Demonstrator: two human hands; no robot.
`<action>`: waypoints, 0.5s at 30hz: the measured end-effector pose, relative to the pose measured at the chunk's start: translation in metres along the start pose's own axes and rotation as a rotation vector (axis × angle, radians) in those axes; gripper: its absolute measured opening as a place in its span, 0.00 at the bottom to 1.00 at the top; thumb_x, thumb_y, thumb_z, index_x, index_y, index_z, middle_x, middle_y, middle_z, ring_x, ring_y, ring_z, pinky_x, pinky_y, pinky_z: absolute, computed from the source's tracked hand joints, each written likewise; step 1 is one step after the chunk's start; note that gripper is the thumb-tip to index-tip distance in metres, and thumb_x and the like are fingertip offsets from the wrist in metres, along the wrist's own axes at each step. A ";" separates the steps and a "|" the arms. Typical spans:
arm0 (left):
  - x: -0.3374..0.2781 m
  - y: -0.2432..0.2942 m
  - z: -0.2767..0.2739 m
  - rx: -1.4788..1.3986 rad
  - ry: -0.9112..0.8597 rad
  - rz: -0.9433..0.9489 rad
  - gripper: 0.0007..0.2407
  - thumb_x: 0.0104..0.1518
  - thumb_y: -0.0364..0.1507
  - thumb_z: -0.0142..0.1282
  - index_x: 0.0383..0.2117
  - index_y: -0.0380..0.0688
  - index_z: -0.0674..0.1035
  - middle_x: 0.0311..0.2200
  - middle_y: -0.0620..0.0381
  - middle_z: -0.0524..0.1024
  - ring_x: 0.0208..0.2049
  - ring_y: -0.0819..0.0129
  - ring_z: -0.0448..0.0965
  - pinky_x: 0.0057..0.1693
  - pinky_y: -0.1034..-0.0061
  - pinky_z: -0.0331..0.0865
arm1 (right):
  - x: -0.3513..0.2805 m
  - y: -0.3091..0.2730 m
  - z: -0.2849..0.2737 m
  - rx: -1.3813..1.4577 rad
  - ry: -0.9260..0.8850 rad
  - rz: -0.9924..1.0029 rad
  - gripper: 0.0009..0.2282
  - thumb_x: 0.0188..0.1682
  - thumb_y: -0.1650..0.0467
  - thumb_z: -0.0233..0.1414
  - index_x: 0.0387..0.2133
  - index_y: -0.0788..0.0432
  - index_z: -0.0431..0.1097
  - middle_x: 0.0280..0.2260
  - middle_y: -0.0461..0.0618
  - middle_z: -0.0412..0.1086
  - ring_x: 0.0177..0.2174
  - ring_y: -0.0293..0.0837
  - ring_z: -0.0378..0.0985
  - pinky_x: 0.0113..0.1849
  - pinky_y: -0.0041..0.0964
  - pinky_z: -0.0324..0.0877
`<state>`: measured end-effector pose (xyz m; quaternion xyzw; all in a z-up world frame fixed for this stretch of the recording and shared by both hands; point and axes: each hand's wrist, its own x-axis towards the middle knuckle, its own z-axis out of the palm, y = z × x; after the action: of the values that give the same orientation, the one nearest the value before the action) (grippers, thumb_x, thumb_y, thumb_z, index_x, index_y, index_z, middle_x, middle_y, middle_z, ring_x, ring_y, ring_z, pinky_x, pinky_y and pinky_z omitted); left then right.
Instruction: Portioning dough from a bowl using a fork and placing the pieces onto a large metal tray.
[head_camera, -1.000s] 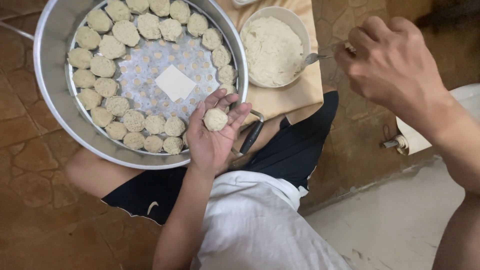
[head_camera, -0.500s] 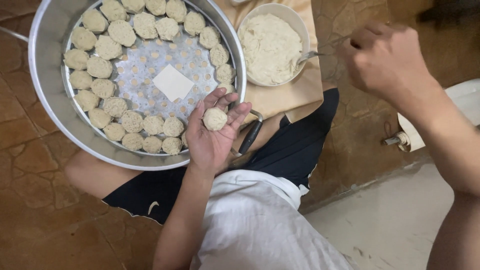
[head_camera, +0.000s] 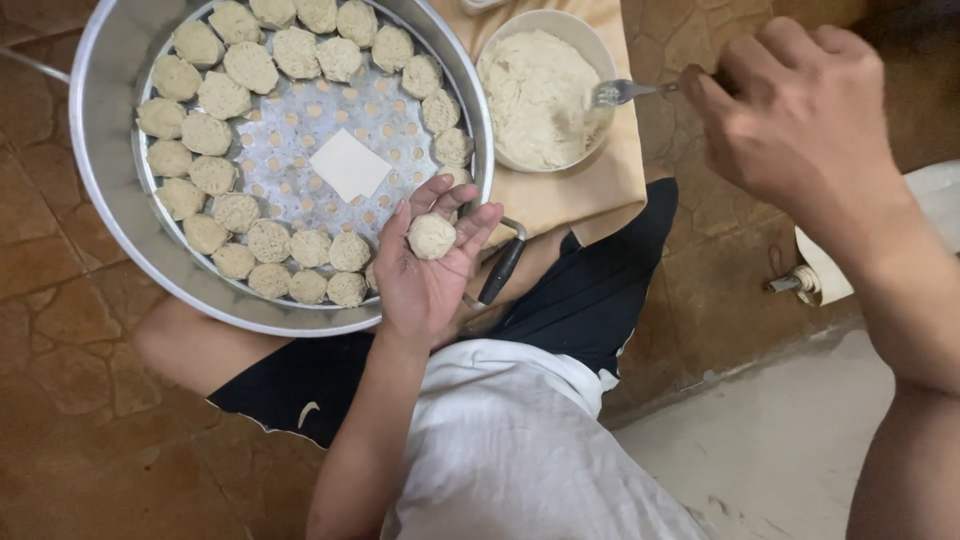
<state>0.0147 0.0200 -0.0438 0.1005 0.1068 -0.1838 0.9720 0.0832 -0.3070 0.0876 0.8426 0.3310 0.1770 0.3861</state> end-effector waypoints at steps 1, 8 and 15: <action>0.000 0.000 -0.001 -0.001 -0.003 0.002 0.16 0.67 0.37 0.52 0.53 0.38 0.75 0.49 0.42 0.76 0.50 0.50 0.79 0.70 0.52 0.61 | 0.002 -0.006 0.005 -0.003 0.002 -0.001 0.10 0.49 0.70 0.56 0.36 0.33 0.70 0.29 0.29 0.62 0.31 0.33 0.64 0.32 0.26 0.50; -0.001 0.001 -0.002 0.017 0.010 0.004 0.16 0.67 0.37 0.50 0.53 0.38 0.74 0.50 0.42 0.76 0.50 0.50 0.79 0.69 0.53 0.63 | -0.008 -0.074 0.031 0.285 -0.100 0.141 0.10 0.50 0.73 0.55 0.44 0.50 0.74 0.37 0.40 0.70 0.22 0.33 0.64 0.18 0.29 0.57; 0.005 -0.010 -0.024 0.034 0.047 0.026 0.19 0.69 0.40 0.40 0.56 0.40 0.72 0.51 0.42 0.75 0.51 0.45 0.81 0.70 0.42 0.60 | -0.027 -0.108 0.004 0.379 0.004 0.227 0.13 0.52 0.75 0.47 0.42 0.49 0.78 0.27 0.43 0.64 0.25 0.38 0.72 0.22 0.26 0.66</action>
<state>0.0115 0.0148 -0.0693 0.1226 0.1249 -0.1708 0.9696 0.0209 -0.2756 0.0008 0.9315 0.2623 0.1558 0.1979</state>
